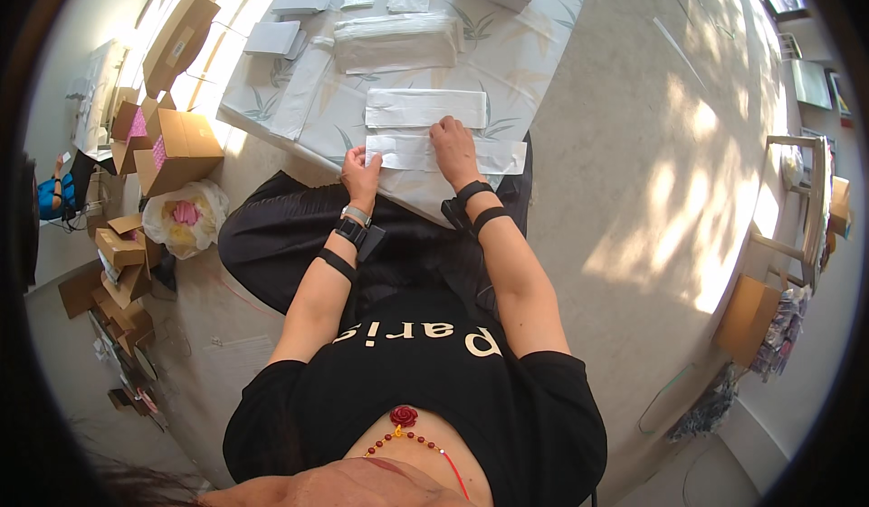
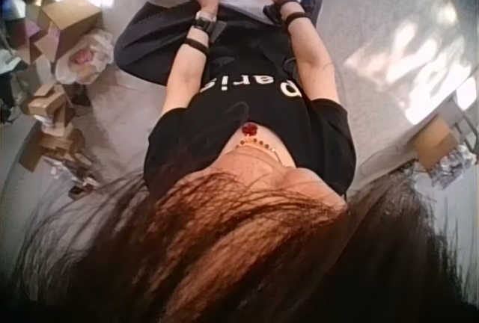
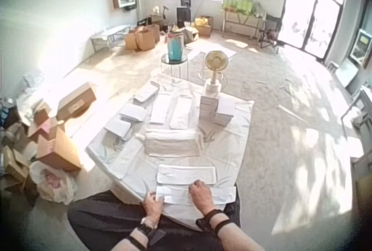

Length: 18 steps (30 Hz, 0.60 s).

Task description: Folding white paper or plastic products and placing them into white cardboard boxes while sitting on the floor.

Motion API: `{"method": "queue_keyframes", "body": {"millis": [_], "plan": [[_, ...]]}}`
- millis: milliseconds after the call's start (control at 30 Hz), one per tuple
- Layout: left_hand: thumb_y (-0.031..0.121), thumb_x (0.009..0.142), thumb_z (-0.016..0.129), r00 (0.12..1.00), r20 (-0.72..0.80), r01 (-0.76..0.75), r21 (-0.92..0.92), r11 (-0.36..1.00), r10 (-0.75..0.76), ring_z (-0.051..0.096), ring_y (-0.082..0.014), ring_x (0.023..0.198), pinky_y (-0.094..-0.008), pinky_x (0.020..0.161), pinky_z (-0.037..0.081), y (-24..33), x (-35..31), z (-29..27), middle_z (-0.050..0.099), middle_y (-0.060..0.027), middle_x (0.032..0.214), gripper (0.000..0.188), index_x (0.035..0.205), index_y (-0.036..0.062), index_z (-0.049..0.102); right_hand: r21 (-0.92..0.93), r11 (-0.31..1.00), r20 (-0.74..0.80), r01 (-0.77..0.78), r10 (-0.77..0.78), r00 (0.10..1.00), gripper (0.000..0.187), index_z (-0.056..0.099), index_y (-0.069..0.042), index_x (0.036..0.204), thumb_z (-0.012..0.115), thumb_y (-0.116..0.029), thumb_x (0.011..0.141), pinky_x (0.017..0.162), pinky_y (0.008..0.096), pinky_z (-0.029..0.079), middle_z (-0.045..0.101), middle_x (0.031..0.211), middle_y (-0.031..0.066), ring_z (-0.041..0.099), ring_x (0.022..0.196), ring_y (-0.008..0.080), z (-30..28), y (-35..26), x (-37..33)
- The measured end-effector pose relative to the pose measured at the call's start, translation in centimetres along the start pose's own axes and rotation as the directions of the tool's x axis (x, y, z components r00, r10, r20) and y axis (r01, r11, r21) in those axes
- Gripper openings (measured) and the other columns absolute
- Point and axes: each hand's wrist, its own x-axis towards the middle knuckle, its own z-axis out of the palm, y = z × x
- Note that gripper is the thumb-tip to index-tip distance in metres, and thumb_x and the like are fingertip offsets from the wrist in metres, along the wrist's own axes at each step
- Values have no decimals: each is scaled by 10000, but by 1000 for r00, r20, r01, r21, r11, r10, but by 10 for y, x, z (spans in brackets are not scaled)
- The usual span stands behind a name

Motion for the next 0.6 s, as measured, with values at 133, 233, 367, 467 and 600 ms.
{"method": "queue_keyframes", "body": {"millis": [133, 233, 367, 467, 600], "plan": [[60, 872, 767, 1000, 6, 16, -11, 1000, -15, 702, -159, 911, -286, 792, 573, 4, -2, 0, 732, -128, 1036, 429, 1230, -64, 565, -2, 1000, 11, 8, -8, 1000, 94, 668, -82, 974, 649, -104, 884, 851, 452, 474, 620, 1034, 94, 611, 1015, 304, 0, 1, 1], [60, 872, 768, 1000, 6, 21, -22, 1000, -21, 702, -160, 912, -286, 796, 572, 5, -3, -1, 732, -128, 1035, 430, 1231, -63, 566, -3, 1000, 33, 10, -10, 999, 101, 664, -77, 977, 637, -89, 881, 851, 454, 474, 616, 1036, 101, 610, 1019, 309, 0, 0, 2], [57, 873, 768, 1000, 3, 12, -23, 1000, -12, 703, -158, 903, -285, 793, 572, 6, -2, 0, 732, -126, 1031, 429, 1232, -62, 566, -18, 999, 55, 28, -27, 998, 148, 651, -57, 1008, 611, -50, 866, 859, 455, 478, 608, 1065, 118, 607, 1032, 317, 3, 3, 2], [57, 876, 768, 1000, 2, 0, -16, 1000, 0, 704, -156, 891, -282, 780, 574, 1, -1, 0, 732, -126, 1031, 427, 1232, -61, 566, -49, 998, 84, 40, -36, 996, 199, 636, -40, 1045, 591, -17, 852, 870, 452, 484, 599, 1101, 132, 603, 1046, 323, 6, 4, 2], [59, 878, 769, 1000, -1, -8, -1, 1000, 8, 705, -151, 874, -280, 760, 577, -2, 0, 0, 734, -123, 1022, 415, 1224, -59, 573, -60, 997, 97, 44, -38, 995, 233, 629, -25, 1073, 583, -1, 846, 876, 445, 490, 594, 1133, 141, 600, 1060, 324, 6, 3, 3]]}}
